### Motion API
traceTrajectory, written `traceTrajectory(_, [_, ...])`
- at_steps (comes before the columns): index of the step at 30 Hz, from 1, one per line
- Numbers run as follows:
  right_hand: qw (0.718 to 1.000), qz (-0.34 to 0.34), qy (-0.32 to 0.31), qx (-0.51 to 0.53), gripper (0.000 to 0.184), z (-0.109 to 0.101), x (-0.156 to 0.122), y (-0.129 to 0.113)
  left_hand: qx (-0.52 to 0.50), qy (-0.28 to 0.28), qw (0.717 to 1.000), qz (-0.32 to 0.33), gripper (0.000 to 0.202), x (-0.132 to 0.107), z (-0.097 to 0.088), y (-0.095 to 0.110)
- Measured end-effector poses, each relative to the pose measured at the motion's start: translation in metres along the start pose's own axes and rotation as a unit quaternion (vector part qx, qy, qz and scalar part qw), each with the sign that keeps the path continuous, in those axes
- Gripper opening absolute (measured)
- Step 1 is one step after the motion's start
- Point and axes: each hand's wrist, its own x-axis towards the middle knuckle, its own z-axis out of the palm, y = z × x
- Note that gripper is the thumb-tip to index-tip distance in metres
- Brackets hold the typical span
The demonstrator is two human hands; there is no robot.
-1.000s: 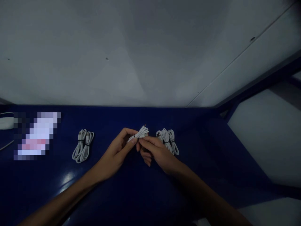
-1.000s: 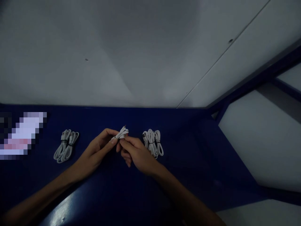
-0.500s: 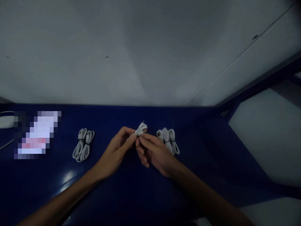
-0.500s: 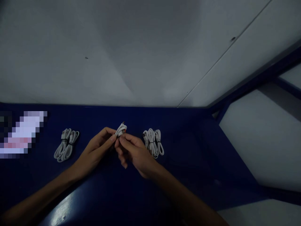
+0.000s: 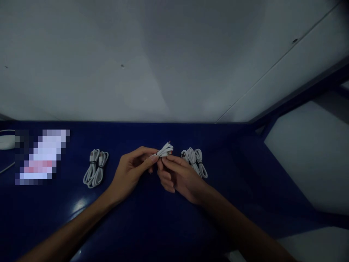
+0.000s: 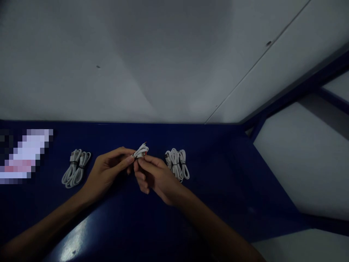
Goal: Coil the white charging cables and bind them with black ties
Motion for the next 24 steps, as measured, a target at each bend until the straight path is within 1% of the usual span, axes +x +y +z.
traceTrajectory(5, [1.000,0.002,-0.006,0.029,0.029,0.0014,0.0005,-0.0002,0.016,0.001,1.000,0.008,0.018,-0.0007,0.0012,0.0018])
traceTrajectory(10, [0.999,-0.006,-0.011,0.039,0.031,-0.0001,0.0004,-0.0006,0.037,0.013,0.999,0.020,0.018,-0.0021,0.0021,0.0045])
traceTrajectory(19, [0.999,-0.023,-0.016,0.042,0.030,0.0003,0.0011,0.0027,0.034,0.007,0.999,0.018,0.021,-0.0025,0.0017,0.0033])
traceTrajectory(21, [0.999,-0.030,-0.008,0.032,0.029,0.0008,0.0011,0.0032,0.038,0.011,0.999,0.022,0.022,-0.0036,0.0024,0.0032])
traceTrajectory(24, [0.999,-0.043,0.008,-0.011,0.030,0.0012,0.0010,0.0031,0.050,0.022,0.998,0.033,0.021,-0.0052,0.0042,0.0041])
